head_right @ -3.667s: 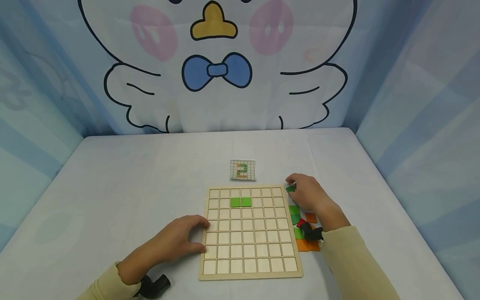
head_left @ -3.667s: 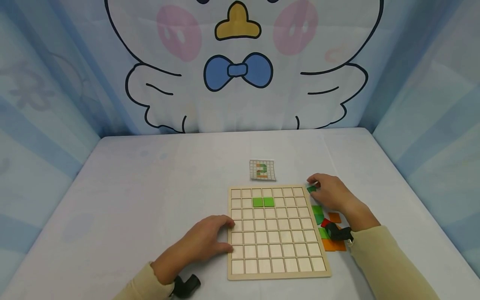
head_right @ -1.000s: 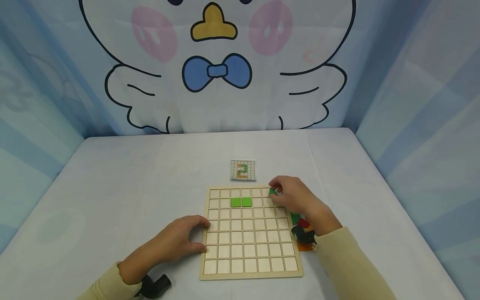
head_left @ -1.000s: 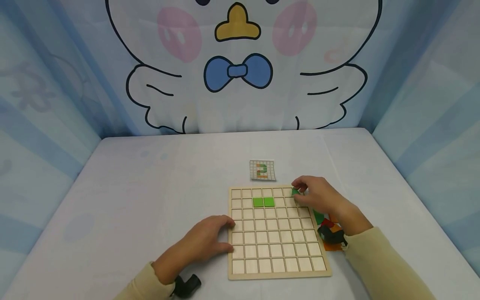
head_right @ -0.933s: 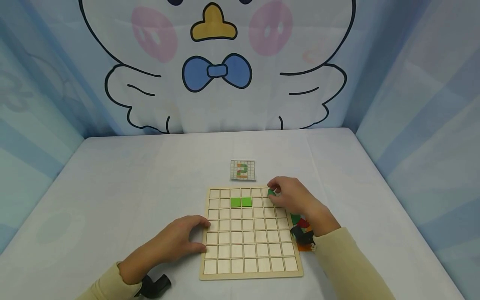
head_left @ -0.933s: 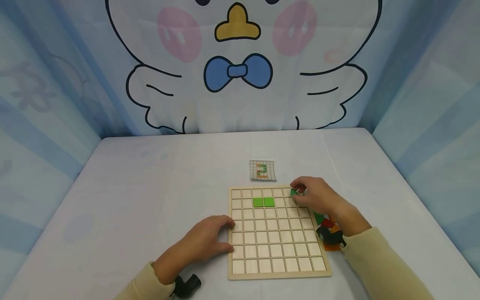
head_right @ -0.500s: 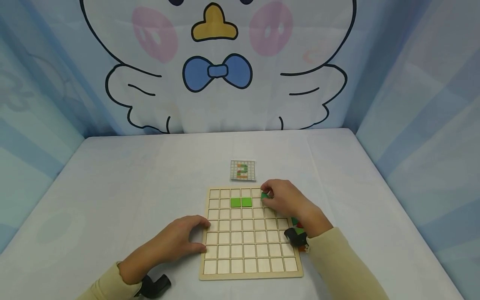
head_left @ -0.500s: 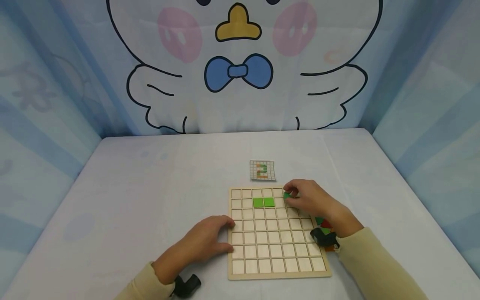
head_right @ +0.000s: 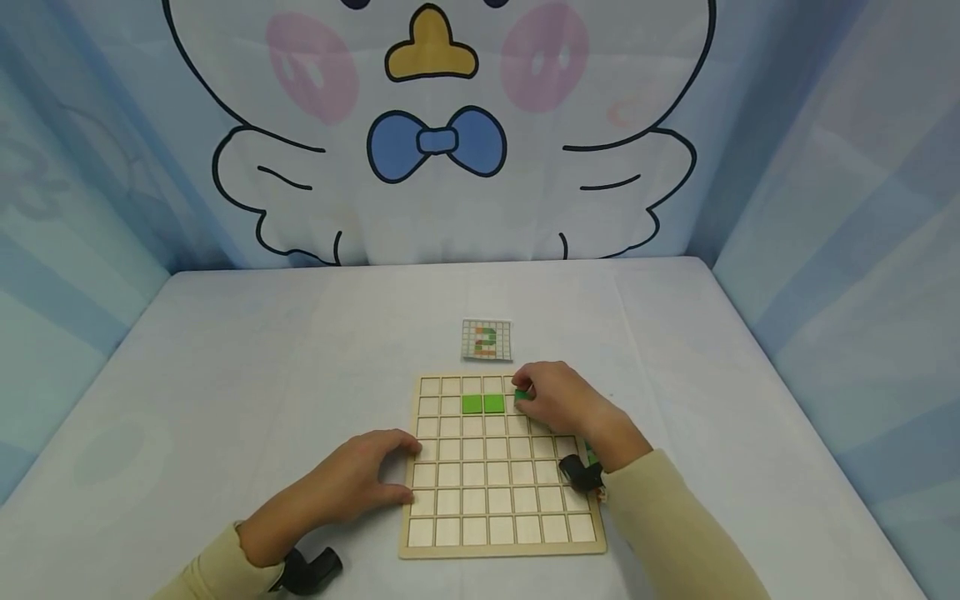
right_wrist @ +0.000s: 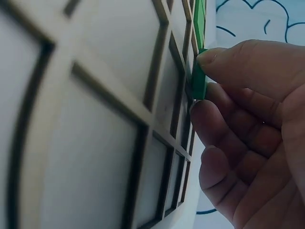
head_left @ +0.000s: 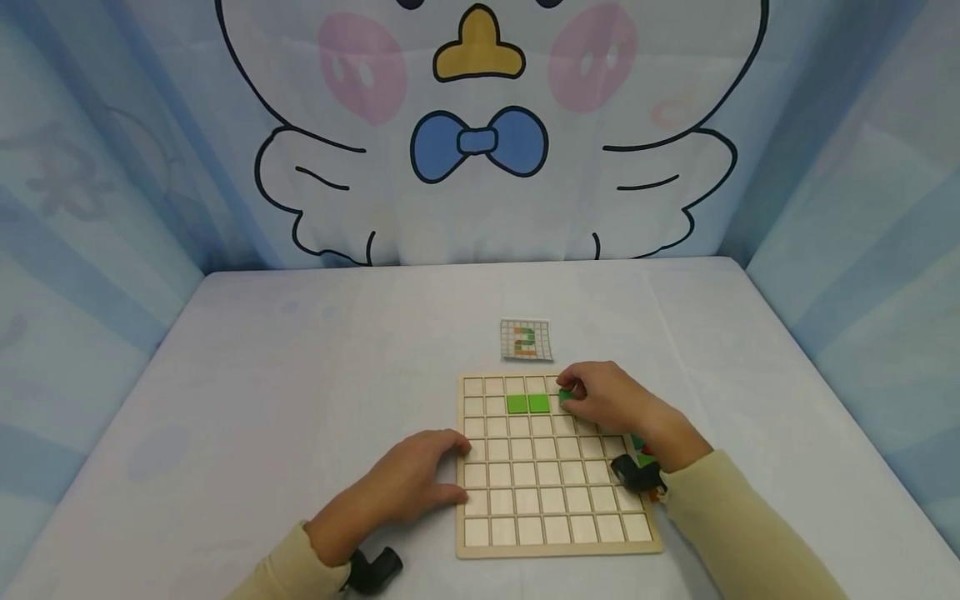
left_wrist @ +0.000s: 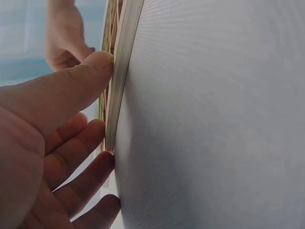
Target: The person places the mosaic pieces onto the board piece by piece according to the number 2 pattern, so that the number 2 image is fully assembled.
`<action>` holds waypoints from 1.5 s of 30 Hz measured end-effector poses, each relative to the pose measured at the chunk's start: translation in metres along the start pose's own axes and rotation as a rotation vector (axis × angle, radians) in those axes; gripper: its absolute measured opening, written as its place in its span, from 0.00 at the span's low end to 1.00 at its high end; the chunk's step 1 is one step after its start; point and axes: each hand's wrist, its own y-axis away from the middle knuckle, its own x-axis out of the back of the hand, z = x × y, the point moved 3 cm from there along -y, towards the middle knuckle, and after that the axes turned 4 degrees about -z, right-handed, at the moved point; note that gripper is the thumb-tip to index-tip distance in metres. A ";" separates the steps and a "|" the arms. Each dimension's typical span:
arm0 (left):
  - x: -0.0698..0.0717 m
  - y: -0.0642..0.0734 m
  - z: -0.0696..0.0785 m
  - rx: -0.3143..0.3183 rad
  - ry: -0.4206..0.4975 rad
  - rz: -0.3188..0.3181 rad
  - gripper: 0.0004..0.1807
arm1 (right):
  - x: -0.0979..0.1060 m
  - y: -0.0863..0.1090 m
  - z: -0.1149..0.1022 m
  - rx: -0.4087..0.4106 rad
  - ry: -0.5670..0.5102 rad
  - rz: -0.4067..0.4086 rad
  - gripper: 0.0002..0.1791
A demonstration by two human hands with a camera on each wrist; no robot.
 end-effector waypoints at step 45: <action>0.000 0.000 0.001 0.002 0.000 0.001 0.27 | -0.008 -0.004 -0.005 0.050 0.061 0.024 0.12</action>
